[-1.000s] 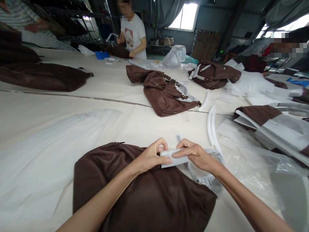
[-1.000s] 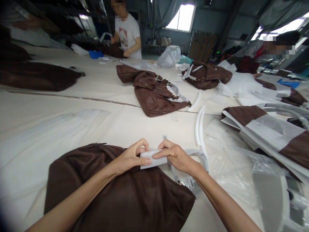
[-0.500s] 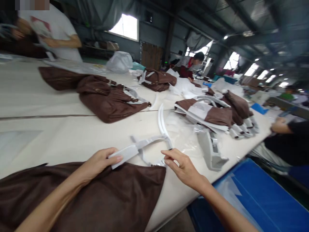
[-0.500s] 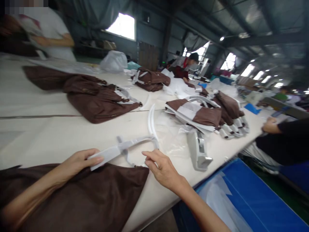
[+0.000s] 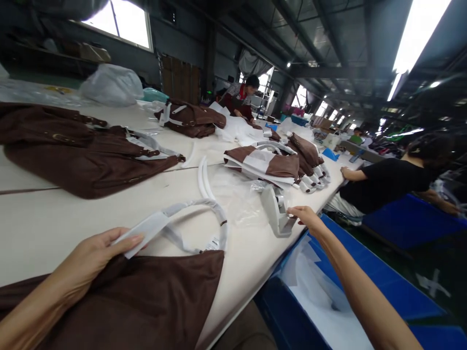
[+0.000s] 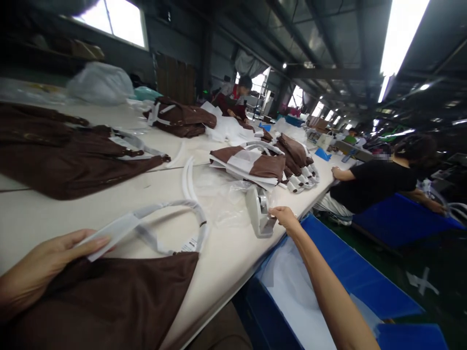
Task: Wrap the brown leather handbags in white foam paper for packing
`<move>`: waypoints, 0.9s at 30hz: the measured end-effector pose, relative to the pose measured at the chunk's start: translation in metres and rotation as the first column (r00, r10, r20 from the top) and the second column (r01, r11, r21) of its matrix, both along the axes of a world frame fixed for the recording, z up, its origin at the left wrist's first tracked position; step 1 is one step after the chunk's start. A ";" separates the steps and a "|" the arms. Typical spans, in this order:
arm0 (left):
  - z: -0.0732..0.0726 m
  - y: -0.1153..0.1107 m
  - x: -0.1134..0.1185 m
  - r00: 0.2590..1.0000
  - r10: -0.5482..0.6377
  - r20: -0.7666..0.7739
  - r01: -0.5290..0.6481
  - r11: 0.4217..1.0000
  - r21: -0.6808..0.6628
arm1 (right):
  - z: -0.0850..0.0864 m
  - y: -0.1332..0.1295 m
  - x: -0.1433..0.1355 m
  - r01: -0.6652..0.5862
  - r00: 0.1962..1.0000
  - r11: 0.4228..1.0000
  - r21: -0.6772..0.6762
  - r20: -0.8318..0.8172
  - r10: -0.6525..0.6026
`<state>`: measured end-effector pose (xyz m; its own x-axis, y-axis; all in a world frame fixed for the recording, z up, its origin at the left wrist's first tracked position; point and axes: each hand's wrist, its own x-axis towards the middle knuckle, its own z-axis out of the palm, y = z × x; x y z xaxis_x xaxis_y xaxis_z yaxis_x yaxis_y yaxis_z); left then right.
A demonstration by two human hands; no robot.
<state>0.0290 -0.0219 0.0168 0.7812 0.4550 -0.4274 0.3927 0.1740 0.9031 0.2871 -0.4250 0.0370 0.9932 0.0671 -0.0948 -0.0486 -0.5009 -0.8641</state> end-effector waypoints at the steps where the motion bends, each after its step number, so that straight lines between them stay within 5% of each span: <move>1: -0.002 0.001 0.000 1.000 -0.001 0.002 0.001 1.000 0.000 | 0.000 0.002 0.000 -0.001 1.000 1.000 -0.001 -0.024 0.001; 9: -0.004 0.006 -0.002 1.000 0.029 -0.009 -0.029 1.000 0.005 | 0.002 0.011 0.001 0.113 0.992 0.990 0.080 -0.067 -0.108; 15: -0.007 0.009 -0.002 1.000 -0.020 -0.019 0.020 1.000 -0.001 | 0.004 -0.015 -0.028 0.156 0.988 0.958 0.242 -0.020 -0.156; 20: -0.018 0.018 0.003 0.997 0.035 -0.070 -0.038 0.998 -0.044 | -0.023 -0.030 -0.067 0.163 0.984 0.923 0.348 -0.127 -0.126; 27: -0.010 0.010 0.000 0.998 0.052 -0.046 -0.054 0.997 -0.046 | -0.062 -0.023 -0.064 0.233 0.971 0.899 0.370 -0.135 -0.196</move>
<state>0.0292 -0.0119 0.0070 0.7361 0.4735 -0.4836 0.4219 0.2376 0.8749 0.2227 -0.4480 -0.0247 0.9757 -0.0977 -0.1959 -0.2058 -0.1034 -0.9731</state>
